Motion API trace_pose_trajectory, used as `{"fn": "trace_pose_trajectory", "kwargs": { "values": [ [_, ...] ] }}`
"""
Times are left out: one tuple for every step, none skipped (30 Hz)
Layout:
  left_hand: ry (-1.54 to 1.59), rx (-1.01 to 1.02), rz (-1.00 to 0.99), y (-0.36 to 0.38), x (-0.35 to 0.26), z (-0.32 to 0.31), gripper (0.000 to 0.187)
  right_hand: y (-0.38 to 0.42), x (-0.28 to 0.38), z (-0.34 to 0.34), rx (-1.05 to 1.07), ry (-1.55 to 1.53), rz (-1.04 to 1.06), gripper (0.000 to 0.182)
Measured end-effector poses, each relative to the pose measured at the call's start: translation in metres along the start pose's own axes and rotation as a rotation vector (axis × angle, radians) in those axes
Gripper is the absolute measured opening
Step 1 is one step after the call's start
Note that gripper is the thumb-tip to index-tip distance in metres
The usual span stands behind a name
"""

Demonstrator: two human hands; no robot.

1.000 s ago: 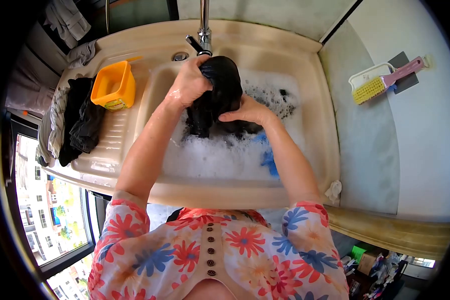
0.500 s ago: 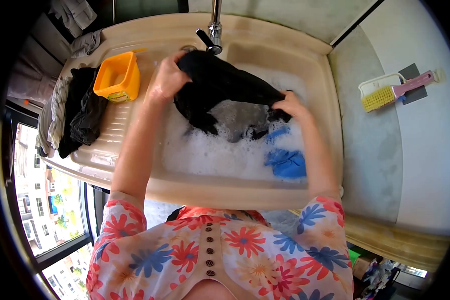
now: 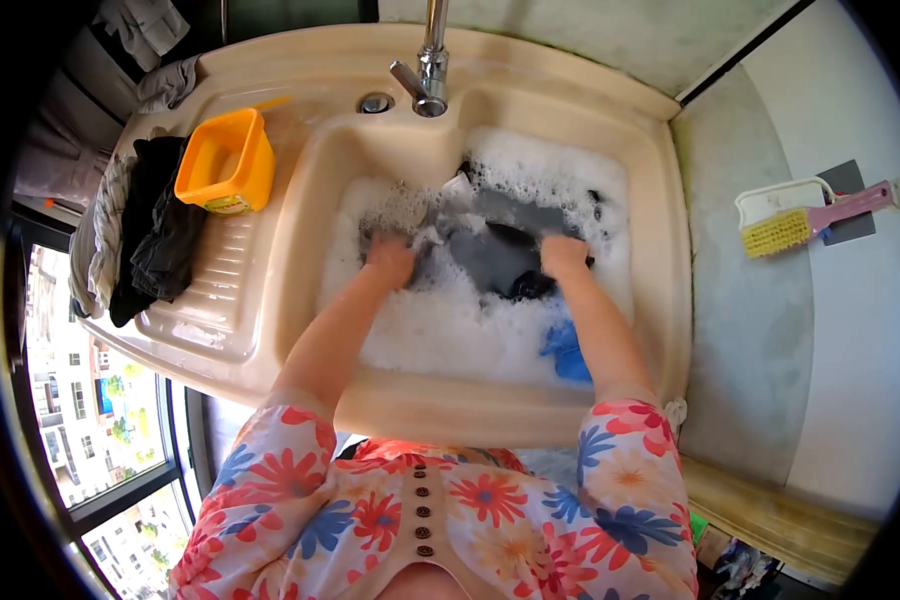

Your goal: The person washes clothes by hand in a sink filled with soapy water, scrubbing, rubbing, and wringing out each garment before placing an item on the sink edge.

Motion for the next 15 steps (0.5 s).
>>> {"fn": "trace_pose_trajectory", "kwargs": {
  "values": [
    [0.098,0.057,0.008,0.018,-0.004,0.024,0.045,0.012,-0.002,0.024,-0.029,-0.013,-0.018,0.027],
    [0.263,0.134,-0.055,0.014,-0.004,0.025,0.049,0.016,-0.003,0.049,-0.041,-0.032,0.025,0.026],
    [0.425,0.207,-0.115,0.006,0.004,0.031,0.054,0.025,0.0,0.079,-0.124,-0.049,0.09,0.022],
    [0.584,0.279,-0.175,0.006,0.007,0.036,0.059,0.036,0.005,0.112,-0.202,-0.009,0.164,0.022],
    [0.68,0.038,-0.222,0.03,0.012,0.074,0.077,0.052,0.011,0.147,-0.279,0.028,0.238,0.022],
    [0.733,-0.197,-0.286,0.029,0.019,0.088,0.086,0.076,0.018,0.186,-0.378,0.064,0.276,0.024],
    [0.783,-0.435,-0.35,0.03,0.027,0.104,0.094,0.103,0.021,0.223,-0.522,-0.109,0.443,0.026],
    [0.816,-0.527,-0.391,0.036,0.029,0.117,0.095,0.132,0.024,0.261,-0.558,-0.044,0.469,0.027],
    [0.849,-0.621,-0.433,0.047,0.03,0.137,0.097,0.164,0.03,0.3,-0.594,0.024,0.495,0.028],
    [0.883,-0.716,-0.475,0.06,0.031,0.156,0.098,0.191,0.03,0.328,-0.575,-0.14,0.503,0.027],
    [1.056,-0.632,-0.576,0.07,0.023,0.17,0.099,0.211,0.03,0.354,-0.561,-0.157,0.5,0.025],
    [1.225,-0.539,-0.675,0.084,0.015,0.185,0.1,0.224,0.026,0.376,-0.702,-0.196,0.636,0.026],
    [1.388,-0.439,-0.775,0.091,0.007,0.194,0.102,0.229,0.02,0.394,-0.611,-0.201,0.439,0.026],
    [1.408,-0.419,-0.737,0.09,0.008,0.196,0.101,0.27,0.032,0.411,-0.748,-0.179,0.616,0.023],
    [1.429,-0.396,-0.697,0.088,0.01,0.198,0.1,0.313,0.041,0.427,-0.897,-0.138,0.781,0.021]
  ]
}}
Point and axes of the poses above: each hand's wrist, its own y-axis away from the middle knuckle, its own z-axis out of the back of the hand, x = y × z, the point moved 6 cm from there along -y, towards the middle knuckle, and after that the axes turned 9 degrees about -z, right-handed, at the moved point
